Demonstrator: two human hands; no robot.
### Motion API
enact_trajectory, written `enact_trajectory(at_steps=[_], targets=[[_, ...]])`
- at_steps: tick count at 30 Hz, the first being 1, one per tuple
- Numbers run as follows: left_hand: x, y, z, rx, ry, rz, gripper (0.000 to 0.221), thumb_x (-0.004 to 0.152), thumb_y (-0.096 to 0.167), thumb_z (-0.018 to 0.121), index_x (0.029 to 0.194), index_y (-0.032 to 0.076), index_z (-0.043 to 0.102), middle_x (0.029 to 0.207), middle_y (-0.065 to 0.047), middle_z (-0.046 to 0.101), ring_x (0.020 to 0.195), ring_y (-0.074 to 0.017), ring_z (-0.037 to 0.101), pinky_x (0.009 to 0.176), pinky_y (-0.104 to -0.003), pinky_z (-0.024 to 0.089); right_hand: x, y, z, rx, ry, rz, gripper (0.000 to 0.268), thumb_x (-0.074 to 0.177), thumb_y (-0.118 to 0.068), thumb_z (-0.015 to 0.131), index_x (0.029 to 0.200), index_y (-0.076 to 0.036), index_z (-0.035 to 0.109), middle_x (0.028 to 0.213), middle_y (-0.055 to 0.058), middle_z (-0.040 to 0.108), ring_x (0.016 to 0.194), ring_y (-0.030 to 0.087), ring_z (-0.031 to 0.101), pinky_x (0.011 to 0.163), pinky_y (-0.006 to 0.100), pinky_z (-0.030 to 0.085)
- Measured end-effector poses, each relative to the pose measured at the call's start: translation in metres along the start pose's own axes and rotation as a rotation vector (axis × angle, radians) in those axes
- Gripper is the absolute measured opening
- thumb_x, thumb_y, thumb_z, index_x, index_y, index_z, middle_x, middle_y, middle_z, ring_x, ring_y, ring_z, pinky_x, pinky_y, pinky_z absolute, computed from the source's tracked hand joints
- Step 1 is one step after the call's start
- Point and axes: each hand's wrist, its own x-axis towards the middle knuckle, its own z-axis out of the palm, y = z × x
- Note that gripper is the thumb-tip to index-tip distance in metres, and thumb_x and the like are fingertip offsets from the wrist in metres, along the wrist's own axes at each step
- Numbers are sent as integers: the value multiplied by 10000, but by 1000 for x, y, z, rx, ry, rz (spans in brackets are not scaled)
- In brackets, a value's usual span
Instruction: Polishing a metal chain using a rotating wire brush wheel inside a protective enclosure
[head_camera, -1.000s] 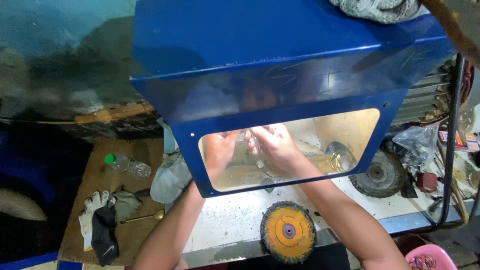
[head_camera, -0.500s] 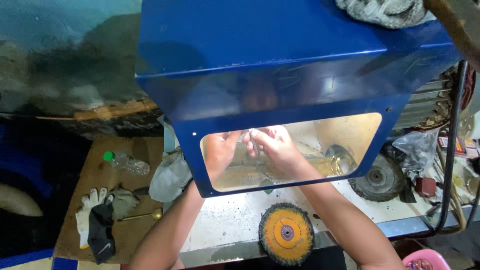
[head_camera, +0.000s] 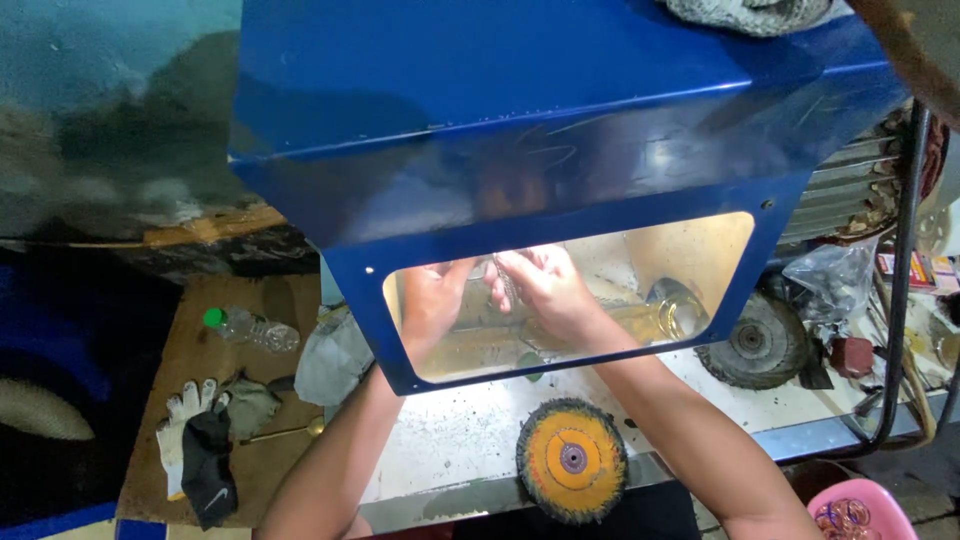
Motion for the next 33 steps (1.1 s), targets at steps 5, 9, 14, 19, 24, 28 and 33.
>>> enact_trajectory(at_steps=[5, 9, 14, 19, 24, 28, 33], targets=[[9, -10, -2, 76, 0, 45, 197, 946, 98, 752, 1139, 87, 785, 1074, -84, 781, 1028, -200, 718, 991, -436, 561, 4, -1, 0, -17, -27, -28, 233, 1011, -81, 592, 837, 18, 711, 617, 137, 683, 479, 153, 649, 447, 239, 499], [12, -10, -3, 70, 1, 23, 201, 936, 119, 780, 1136, 137, 791, 1061, -73, 786, 1000, -227, 749, 974, -425, 576, 10, 7, -9, 15, -56, -15, 202, 1010, -80, 597, 865, 12, 704, 663, 112, 683, 532, 141, 653, 471, 245, 536], [6, 6, 4, 47, 23, 26, 200, 947, 99, 752, 1144, 89, 783, 1066, -86, 783, 1026, -202, 727, 999, -439, 558, 1, -4, -7, -59, -86, -16, 233, 1020, -102, 581, 850, 4, 701, 627, 114, 668, 490, 138, 614, 455, 249, 491], [10, 13, 6, 38, 5, 48, 186, 957, 106, 744, 1134, 108, 801, 1036, -60, 791, 968, -181, 740, 984, -418, 570, 0, -12, -4, -93, -99, -33, 231, 1009, -81, 588, 828, 0, 705, 619, 108, 665, 481, 143, 607, 483, 251, 484], [11, 24, 8, 62, 34, 93, 157, 972, 79, 710, 1106, 64, 789, 1042, -82, 784, 1013, -157, 694, 974, -421, 570, 4, -2, -5, -71, -105, -63, 239, 1021, -82, 571, 829, -19, 700, 626, 102, 673, 472, 131, 614, 477, 226, 452], [3, 26, 10, 19, 47, 21, 124, 966, 130, 733, 1066, 103, 801, 959, -42, 788, 880, -136, 726, 897, -393, 607, -4, -18, 1, -122, -115, -61, 254, 1025, -85, 577, 819, -20, 711, 623, 110, 683, 480, 131, 638, 485, 208, 430], [-2, 26, 10, 13, 61, -8, 128, 967, 75, 693, 1030, 70, 804, 920, -29, 766, 854, -97, 660, 873, -380, 601, -3, -25, 3, -104, -117, -6, 294, 1032, -128, 579, 789, -30, 711, 617, 92, 685, 479, 122, 641, 509, 207, 443]])
